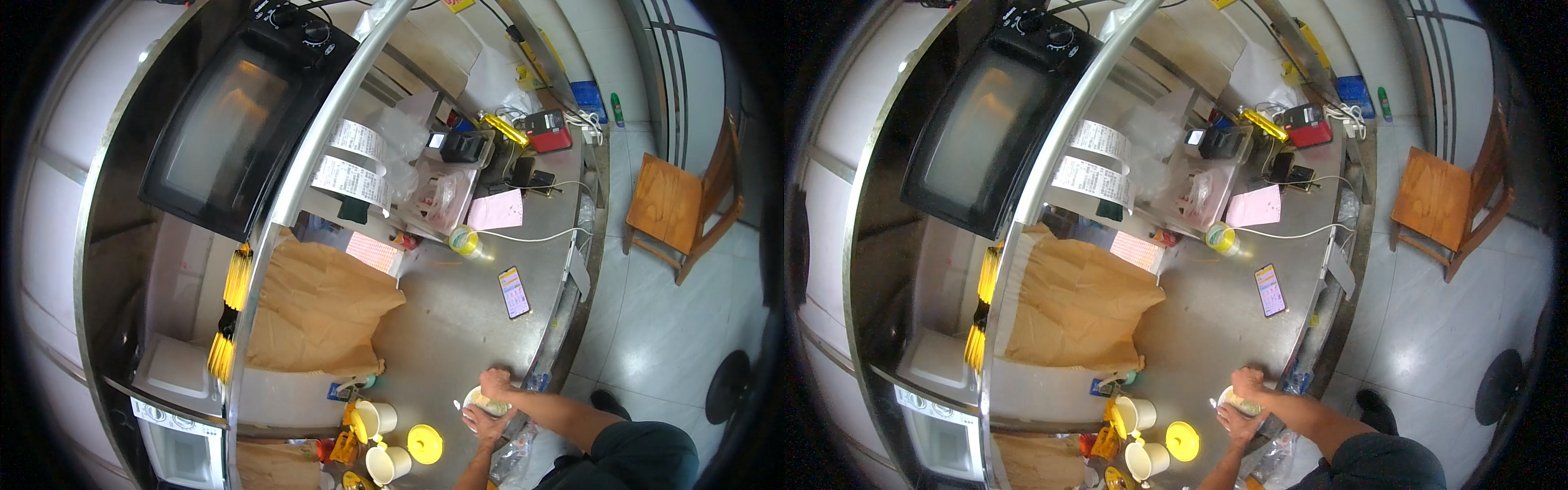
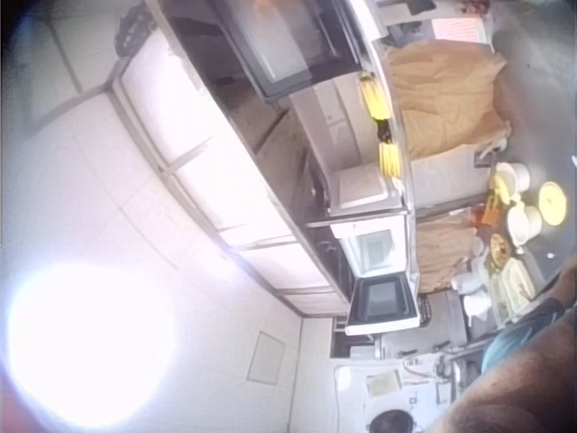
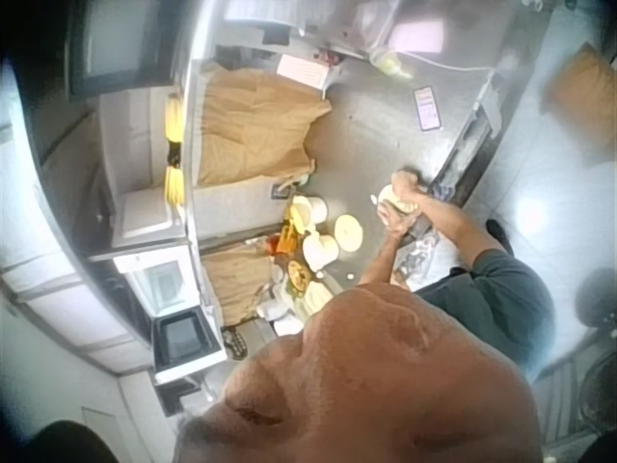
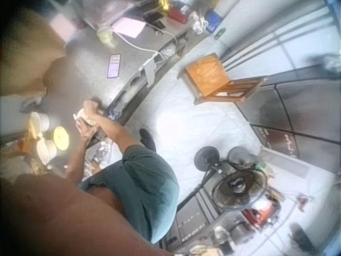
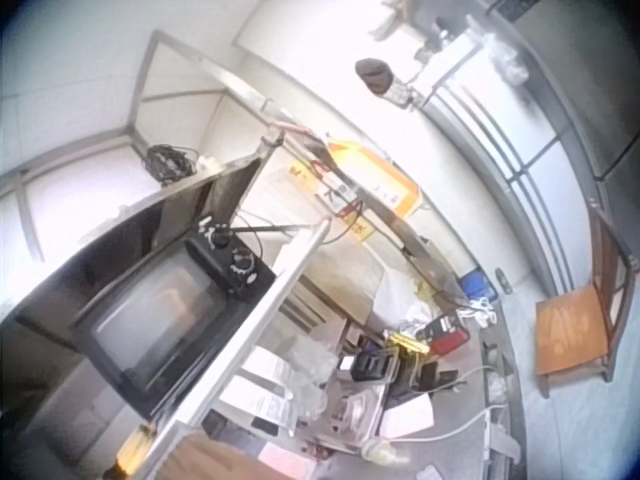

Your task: The person assembles a meal by adding rice, noodles, and toppings into a bowl using chopsticks and a ladle. They then place a fried egg on top, cover the bowl, and pack cooked rice into plastic containers using a spatula.

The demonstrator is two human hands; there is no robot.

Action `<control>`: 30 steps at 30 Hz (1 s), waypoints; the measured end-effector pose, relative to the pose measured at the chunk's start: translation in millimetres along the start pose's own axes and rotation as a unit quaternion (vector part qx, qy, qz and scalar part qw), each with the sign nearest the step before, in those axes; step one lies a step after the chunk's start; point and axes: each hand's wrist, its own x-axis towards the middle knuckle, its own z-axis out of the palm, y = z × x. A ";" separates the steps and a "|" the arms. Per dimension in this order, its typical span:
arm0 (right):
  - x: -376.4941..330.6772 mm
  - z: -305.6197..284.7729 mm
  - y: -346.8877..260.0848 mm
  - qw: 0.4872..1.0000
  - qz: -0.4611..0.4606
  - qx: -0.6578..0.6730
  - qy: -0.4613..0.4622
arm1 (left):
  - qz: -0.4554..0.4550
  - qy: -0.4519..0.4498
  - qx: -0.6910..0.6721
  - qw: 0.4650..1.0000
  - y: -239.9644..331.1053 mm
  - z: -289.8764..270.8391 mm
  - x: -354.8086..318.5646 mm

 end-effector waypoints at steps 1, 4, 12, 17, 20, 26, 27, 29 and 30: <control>-1.1 -3.8 2.3 1.000 0.012 0.007 -0.015 | 0.017 0.013 0.001 1.000 -1.3 0.9 0.4; -4.6 -7.9 12.2 0.998 0.027 0.047 -0.025 | 0.034 0.020 0.012 0.999 -1.3 2.1 1.2; 12.1 15.6 15.1 0.995 0.079 0.063 -0.009 | -0.003 0.007 -0.007 1.000 16.0 -0.6 0.3; 17.9 17.4 7.0 0.992 0.094 0.076 0.025 | 0.013 -0.005 -0.012 1.000 19.7 -9.4 -2.1; 9.7 14.2 3.0 0.999 0.045 0.026 0.011 | 0.005 -0.016 -0.019 1.000 18.5 -9.9 -1.1; 7.5 2.4 -2.7 1.000 0.012 -0.008 -0.015 | 0.002 0.000 -0.009 1.000 7.8 1.1 6.0; 8.7 0.9 -1.3 1.000 0.013 -0.016 -0.018 | -0.011 -0.013 -0.009 1.000 6.3 3.3 8.5; 10.6 -0.2 3.4 1.000 0.015 -0.017 -0.022 | 0.024 0.000 0.014 1.000 3.9 7.3 11.1; 11.1 0.2 6.0 0.999 0.024 -0.006 -0.033 | 0.027 -0.003 0.031 0.999 3.5 8.4 11.7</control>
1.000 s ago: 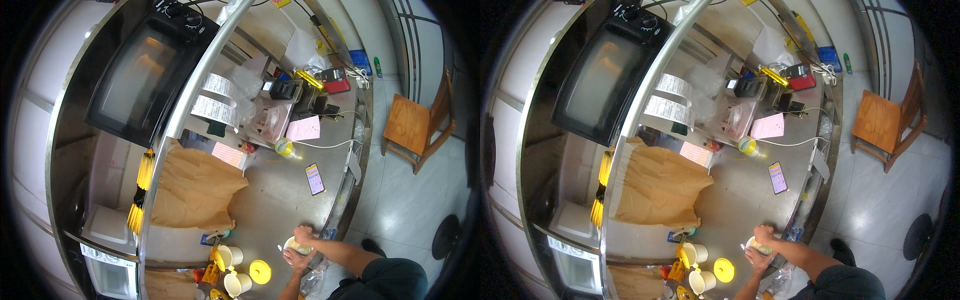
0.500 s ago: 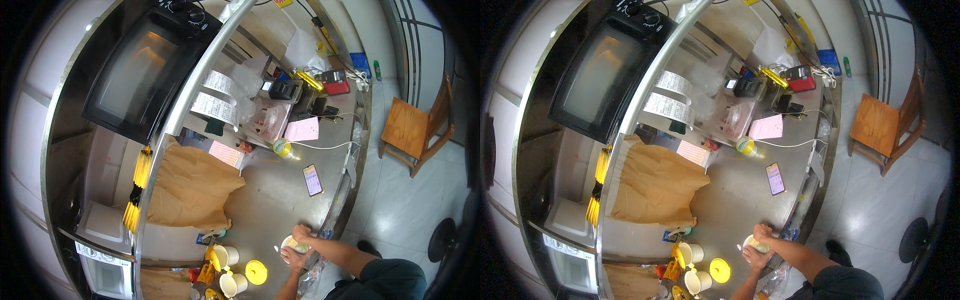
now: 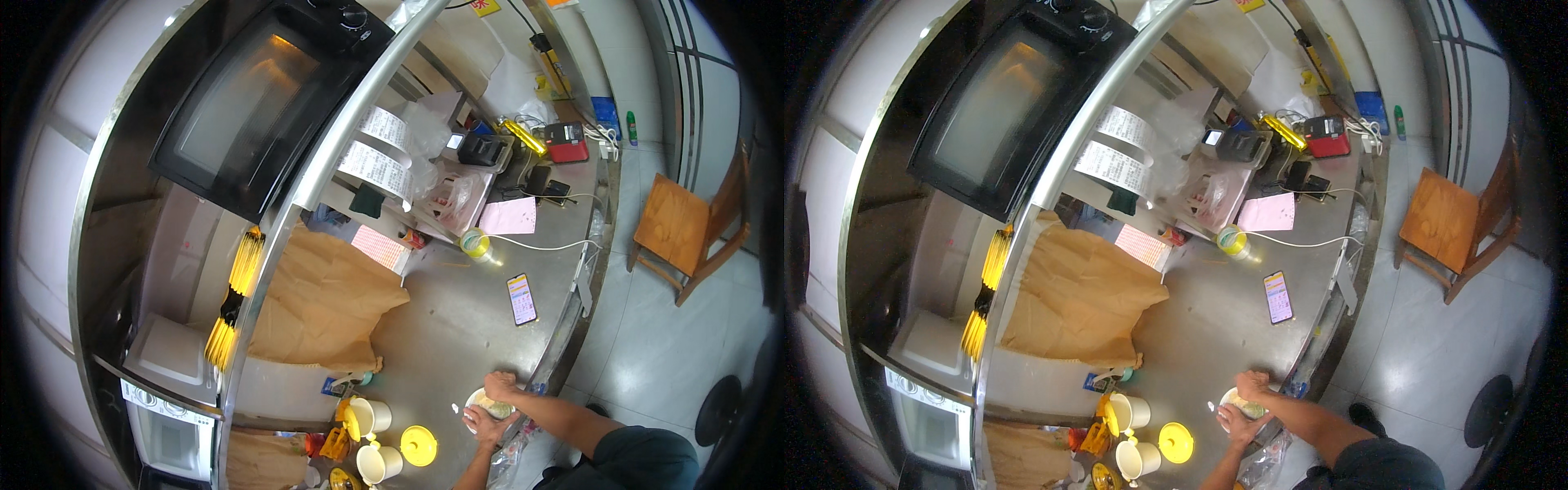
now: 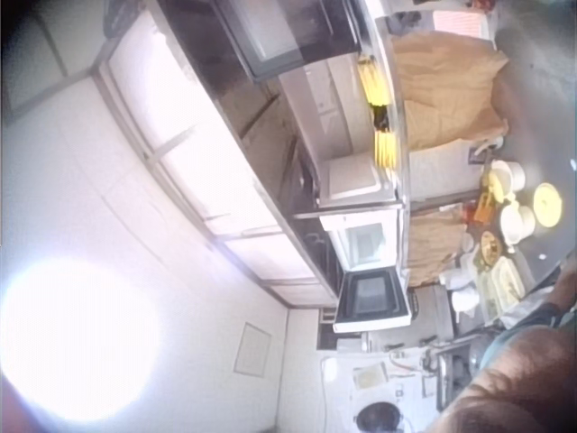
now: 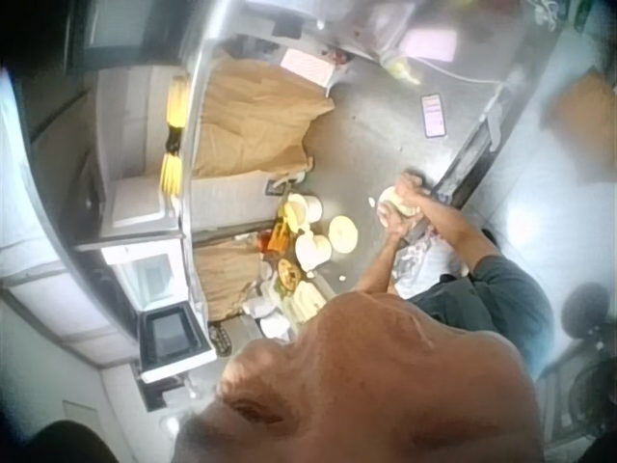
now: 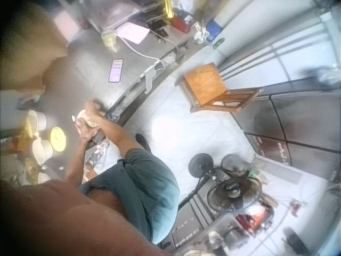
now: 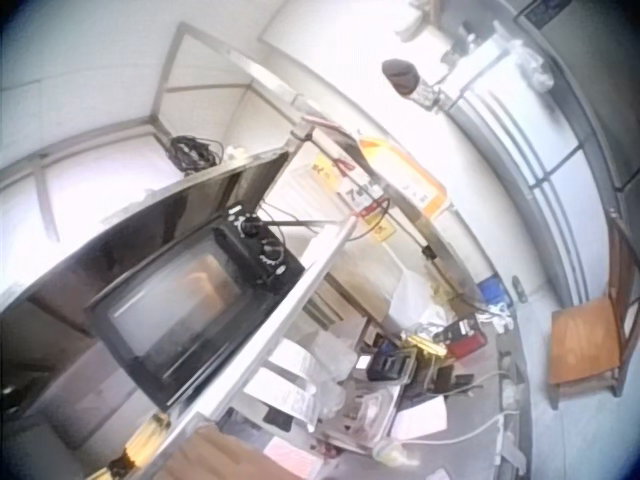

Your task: The person assembles a meal by adding rice, noodles, and toppings into a bowl using chopsticks and a ladle. They then place a fried egg on top, cover the bowl, and pack cooked rice into plastic containers using a spatula.

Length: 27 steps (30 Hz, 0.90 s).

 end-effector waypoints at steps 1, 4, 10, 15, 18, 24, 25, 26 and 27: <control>0.5 0.6 3.1 1.000 0.002 0.012 0.006 | 0.008 0.007 0.003 1.000 0.6 0.8 0.0; 3.4 4.4 8.4 1.000 0.000 0.010 0.004 | 0.017 0.015 0.010 1.000 3.3 -2.2 -5.5; 8.0 -1.8 8.9 1.000 0.002 0.002 0.000 | 0.066 -0.047 0.157 0.984 9.9 -26.4 -23.7; -33.8 3.1 21.6 0.994 0.052 0.074 0.069 | 0.077 -0.015 0.096 0.992 8.2 -27.1 -21.4; -74.8 25.6 30.3 0.981 0.083 0.120 0.124 | 0.075 -0.006 0.072 0.995 0.8 -18.2 -16.0; -131.7 91.2 28.2 0.945 0.079 0.206 0.240 | 0.119 0.010 0.066 0.991 -19.4 -11.5 -14.2; -136.6 100.6 28.7 0.941 0.058 0.218 0.251 | 0.134 -0.002 0.074 0.988 -22.5 -13.1 -14.6; -142.7 110.1 29.0 0.944 0.066 0.221 0.238 | 0.140 -0.010 0.067 0.988 -26.3 -14.8 -16.5; -147.5 118.4 29.4 0.936 0.050 0.253 0.239 | 0.147 -0.015 0.061 0.987 -28.3 -16.9 -16.0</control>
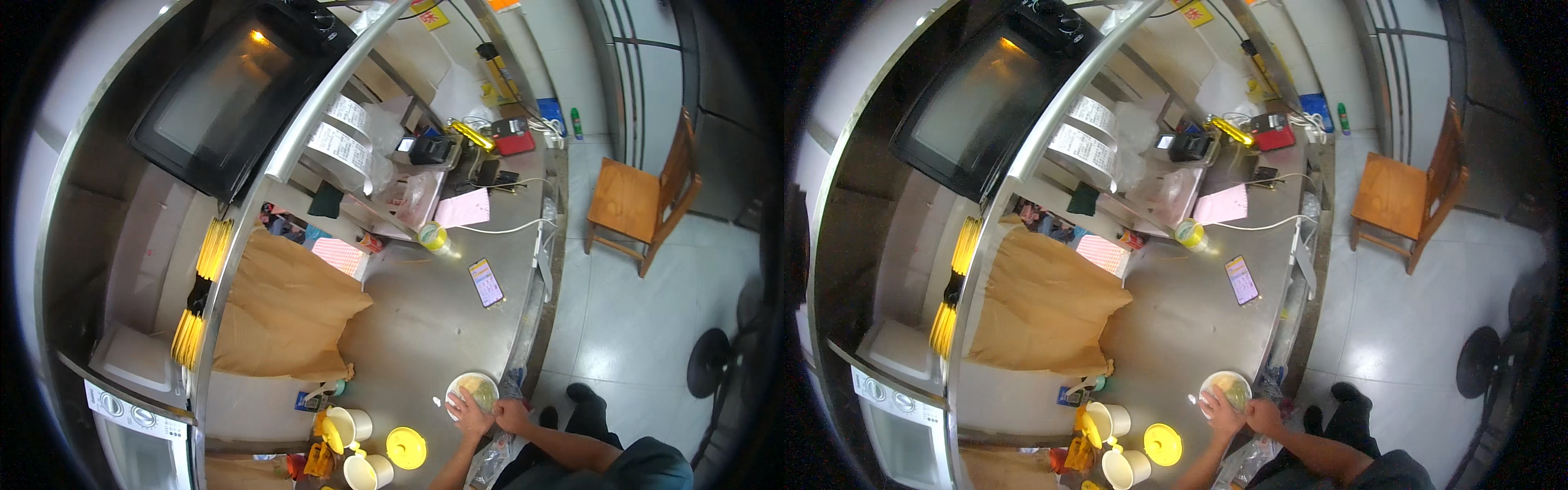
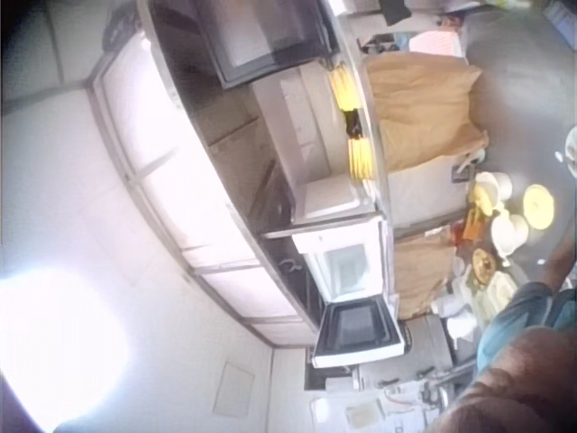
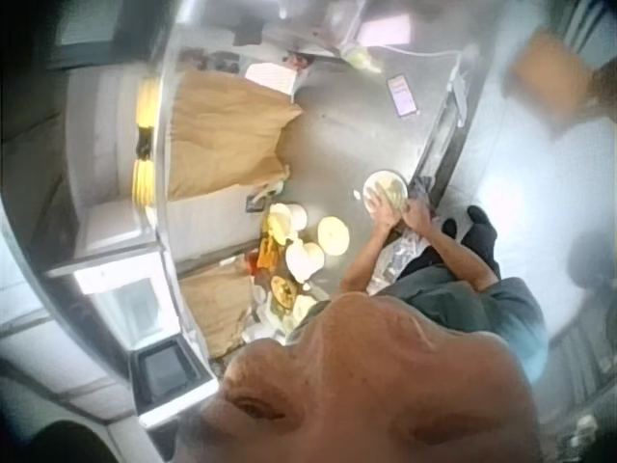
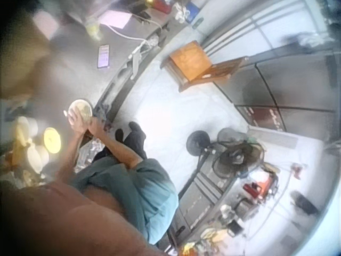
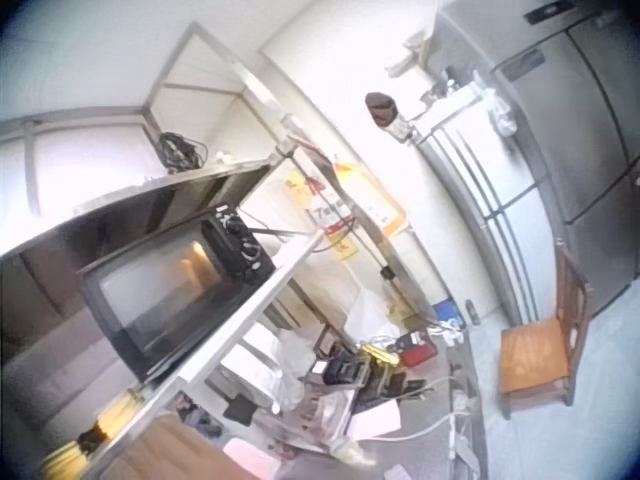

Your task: The person assembles a meal by adding rice, noodles, and toppings into a bowl using chopsticks and a ladle. They then place a fried egg on top, cover the bowl, and pack cooked rice into plastic containers using a spatula.

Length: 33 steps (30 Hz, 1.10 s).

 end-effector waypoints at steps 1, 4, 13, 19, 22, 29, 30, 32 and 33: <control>-6.2 2.7 4.0 0.998 -0.043 0.018 0.032 | 0.018 0.010 -0.008 1.000 -2.7 -2.0 -1.1; -20.6 8.6 11.2 0.993 -0.096 0.038 0.062 | 0.028 -0.014 0.013 0.999 -8.3 -5.0 -1.8; -20.8 40.3 5.5 0.980 -0.106 0.158 0.057 | 0.070 -0.021 0.038 0.997 -58.2 5.1 18.0; -4.2 56.4 -1.7 0.993 0.045 0.098 -0.039 | 0.173 -0.116 -0.060 0.976 -93.7 2.4 46.6; -12.4 33.7 -12.8 0.984 -0.152 0.070 0.056 | 0.223 -0.068 -0.153 0.960 -59.9 -14.6 47.5; -231.3 -108.4 109.8 0.960 -0.018 0.060 0.274 | 0.546 -0.196 -0.141 0.802 127.6 91.2 -88.2; -295.2 -132.2 145.6 0.938 0.035 0.039 0.342 | 0.563 -0.230 -0.134 0.782 146.9 107.0 -119.6; -440.5 -164.5 204.4 0.842 0.230 0.015 0.487 | 0.585 -0.294 -0.106 0.748 173.7 137.0 -186.0; -517.5 -178.4 227.1 0.773 0.305 -0.076 0.551 | 0.590 -0.320 -0.089 0.736 181.7 152.2 -218.4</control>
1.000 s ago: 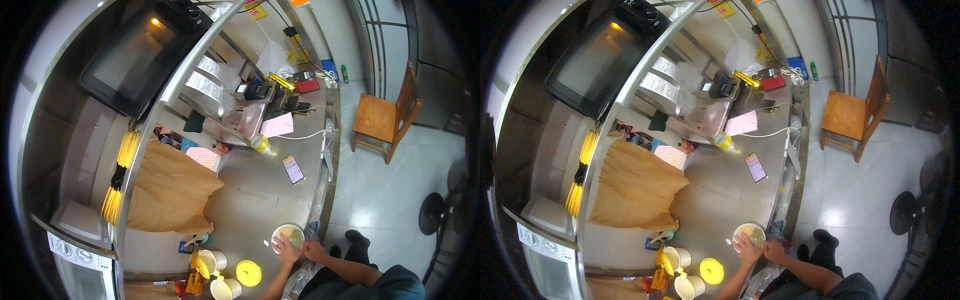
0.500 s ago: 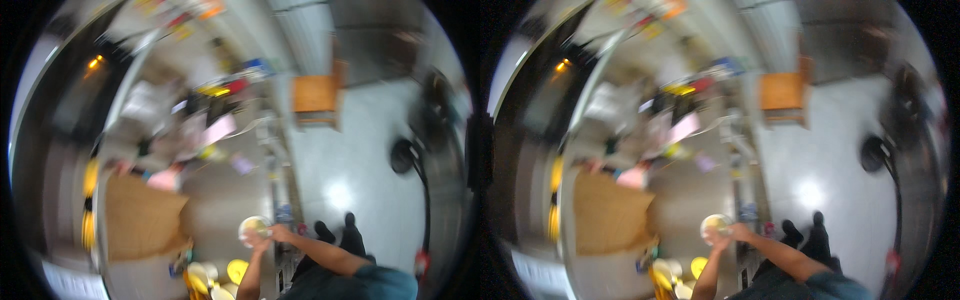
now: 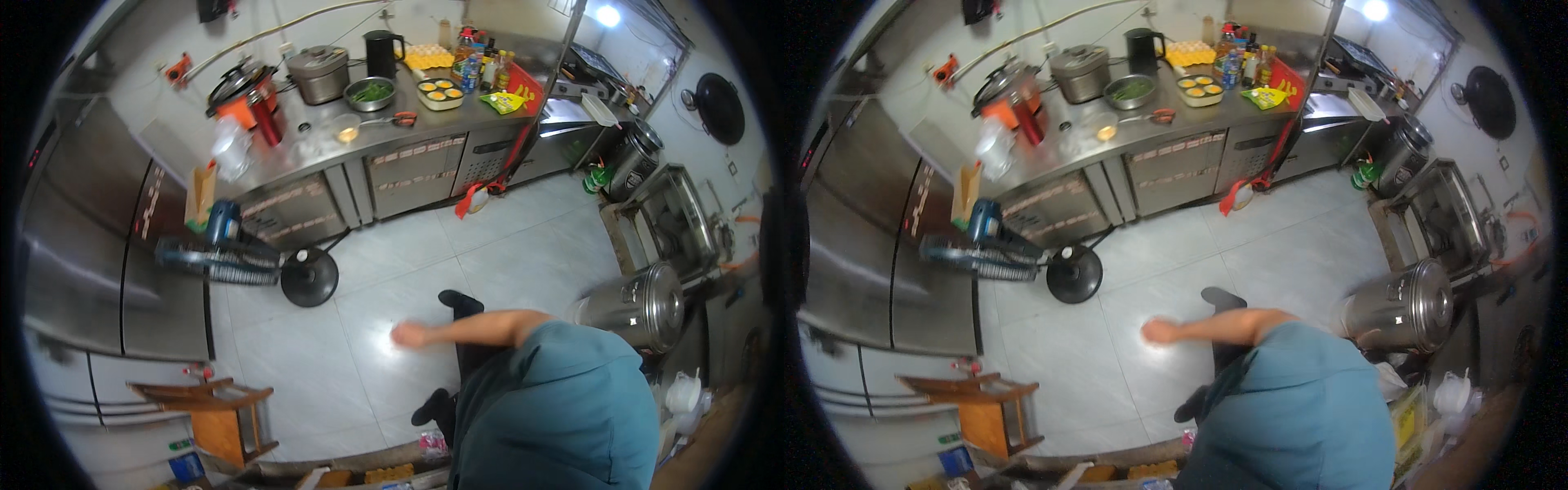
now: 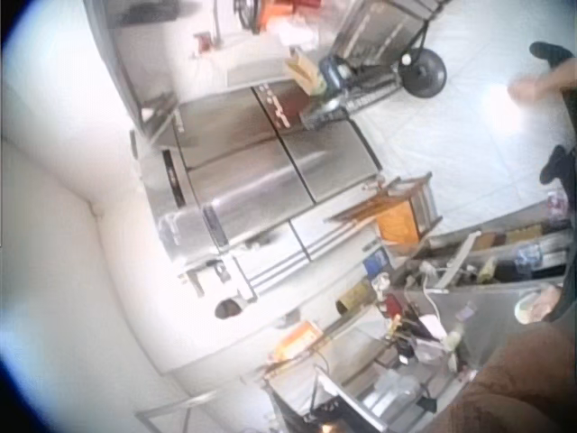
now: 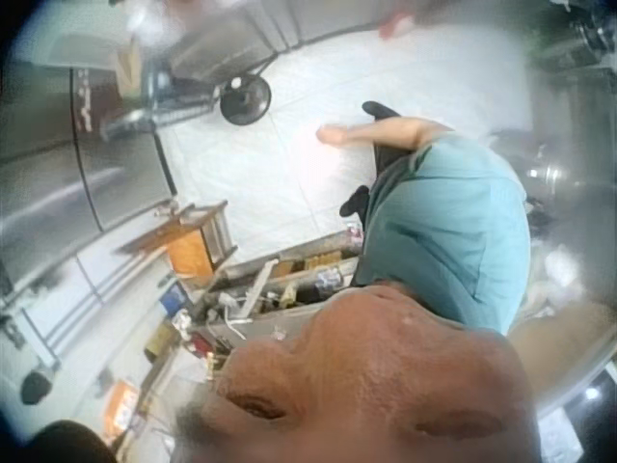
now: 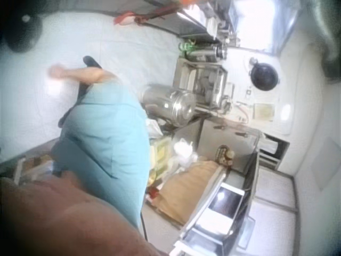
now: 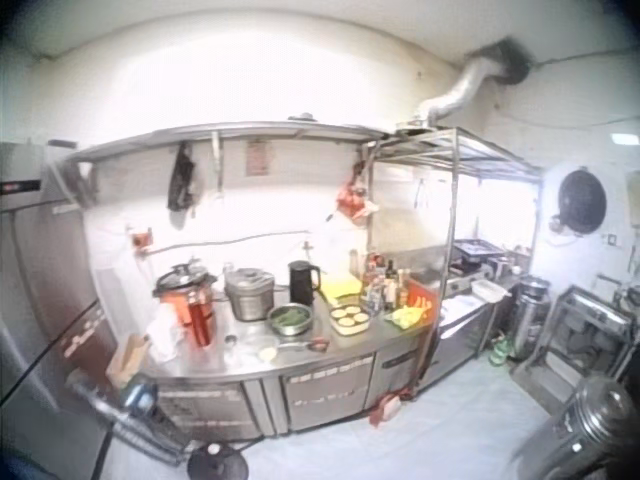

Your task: The person assembles a meal by adding rice, noodles, and toppings into a bowl using chopsticks and a ladle. They then place a fried egg on top, cover the bowl, and pack cooked rice into plastic containers using a spatula.

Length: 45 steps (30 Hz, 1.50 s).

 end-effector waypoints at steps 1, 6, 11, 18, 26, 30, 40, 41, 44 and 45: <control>-3.0 -61.5 55.7 0.988 0.065 0.107 0.085 | -0.002 -0.030 0.001 1.000 18.6 32.0 5.8; -7.9 -324.1 254.7 0.862 0.309 0.073 0.395 | -0.105 -0.125 0.031 0.986 62.9 180.3 -15.7; 91.5 -446.9 332.7 0.911 0.138 0.062 0.384 | -0.271 -0.142 0.066 0.950 102.5 264.1 -91.4; 237.6 -547.1 348.9 0.927 0.114 0.027 0.356 | -0.355 -0.165 0.063 0.918 148.2 309.6 -92.2; 331.0 -532.1 304.5 0.880 0.314 0.301 0.193 | -0.299 -0.123 -0.002 0.946 149.9 328.0 -11.0; 361.4 -533.8 253.1 0.864 0.246 0.403 0.174 | -0.186 0.048 -0.063 0.979 212.0 361.8 115.6; 278.0 -497.8 192.0 0.876 0.238 0.389 -0.157 | -0.093 0.090 -0.477 0.870 511.1 523.2 233.0; 267.3 -483.5 185.5 0.895 0.173 0.376 -0.165 | -0.108 0.103 -0.510 0.847 520.3 518.1 236.4; 248.4 -461.8 165.9 0.913 0.058 0.359 -0.185 | -0.170 0.198 -0.585 0.768 518.5 494.9 232.3; 246.2 -458.3 155.7 0.910 0.032 0.372 -0.179 | -0.186 0.200 -0.640 0.718 509.3 481.9 226.4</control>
